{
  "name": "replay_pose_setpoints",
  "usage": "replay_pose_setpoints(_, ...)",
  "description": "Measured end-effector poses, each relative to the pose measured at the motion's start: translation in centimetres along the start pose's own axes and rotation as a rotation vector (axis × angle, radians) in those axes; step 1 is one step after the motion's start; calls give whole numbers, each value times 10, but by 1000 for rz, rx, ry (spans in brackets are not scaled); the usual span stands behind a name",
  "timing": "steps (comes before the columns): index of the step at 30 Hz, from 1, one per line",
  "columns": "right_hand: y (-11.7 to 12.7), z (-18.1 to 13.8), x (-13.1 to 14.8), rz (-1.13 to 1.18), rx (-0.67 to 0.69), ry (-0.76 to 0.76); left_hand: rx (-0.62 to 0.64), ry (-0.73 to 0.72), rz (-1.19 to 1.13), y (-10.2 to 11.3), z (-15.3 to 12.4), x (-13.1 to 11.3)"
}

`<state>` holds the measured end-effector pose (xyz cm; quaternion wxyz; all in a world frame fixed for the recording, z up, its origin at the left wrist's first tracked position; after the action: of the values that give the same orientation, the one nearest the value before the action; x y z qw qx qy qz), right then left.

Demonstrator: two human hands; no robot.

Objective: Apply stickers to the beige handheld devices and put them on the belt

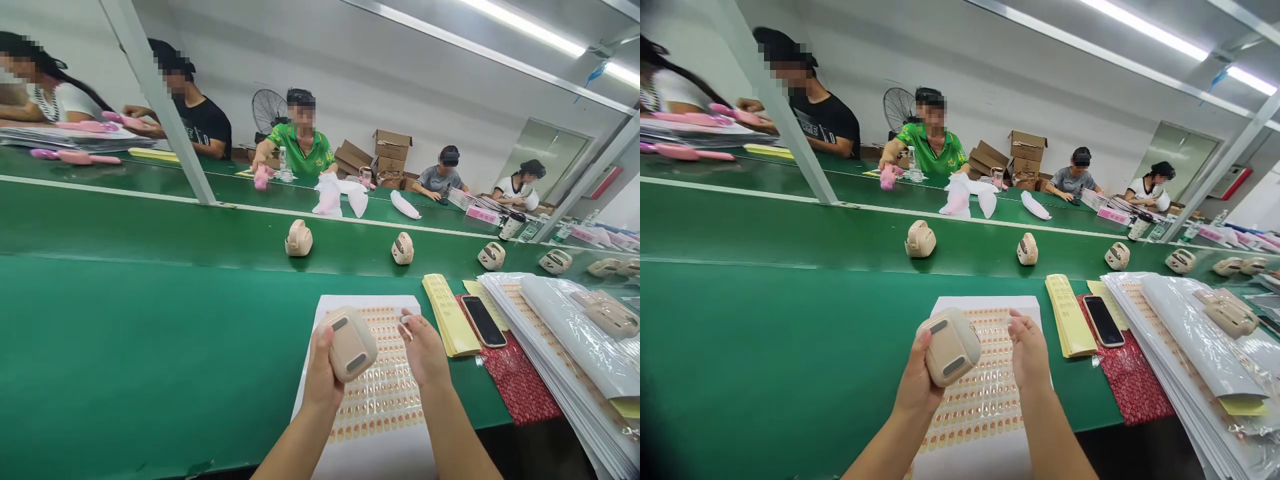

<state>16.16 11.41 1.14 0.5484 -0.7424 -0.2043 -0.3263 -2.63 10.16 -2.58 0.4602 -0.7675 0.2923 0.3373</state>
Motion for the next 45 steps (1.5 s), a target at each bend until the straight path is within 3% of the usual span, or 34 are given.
replay_pose_setpoints(4, -18, -16, -19, -13, 69, -49, -23, -88, -4, -2, -5, -4)
replay_pose_setpoints(9, -35, -27, -36, -167, 189, -79, -14, -66, 41, -5, -9, -5)
replay_pose_setpoints(22, -40, -25, -36, -344, 234, -7, 9, -57, 19, -5, -10, -4)
replay_pose_setpoints(29, -37, -21, -39, -481, 321, 84, -4, -53, 26, -2, -9, -3)
replay_pose_setpoints(34, -45, -29, -21, -655, 303, 306, -5, -60, 27, -2, -9, -4)
replay_pose_setpoints(38, -61, -47, -3, -862, 328, 671, -30, -56, 18, 1, -8, -2)
replay_pose_setpoints(42, -78, -80, -5, -1059, 492, 1050, -46, -59, -6, 2, -7, 2)
replay_pose_setpoints(45, -78, -93, 1, -1028, 581, 1167, -32, -34, -28, 1, -4, 6)
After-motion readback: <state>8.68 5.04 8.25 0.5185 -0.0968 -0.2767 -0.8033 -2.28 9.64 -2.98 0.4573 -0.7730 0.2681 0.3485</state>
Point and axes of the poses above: each hand's wrist, its own z-axis towards the middle knuckle, its own y-axis out of the back of the hand, x = y × z, the point moved 10 cm from there along z, towards the middle knuckle, and after that the axes turned 12 degrees about z, right-handed, at the moved point
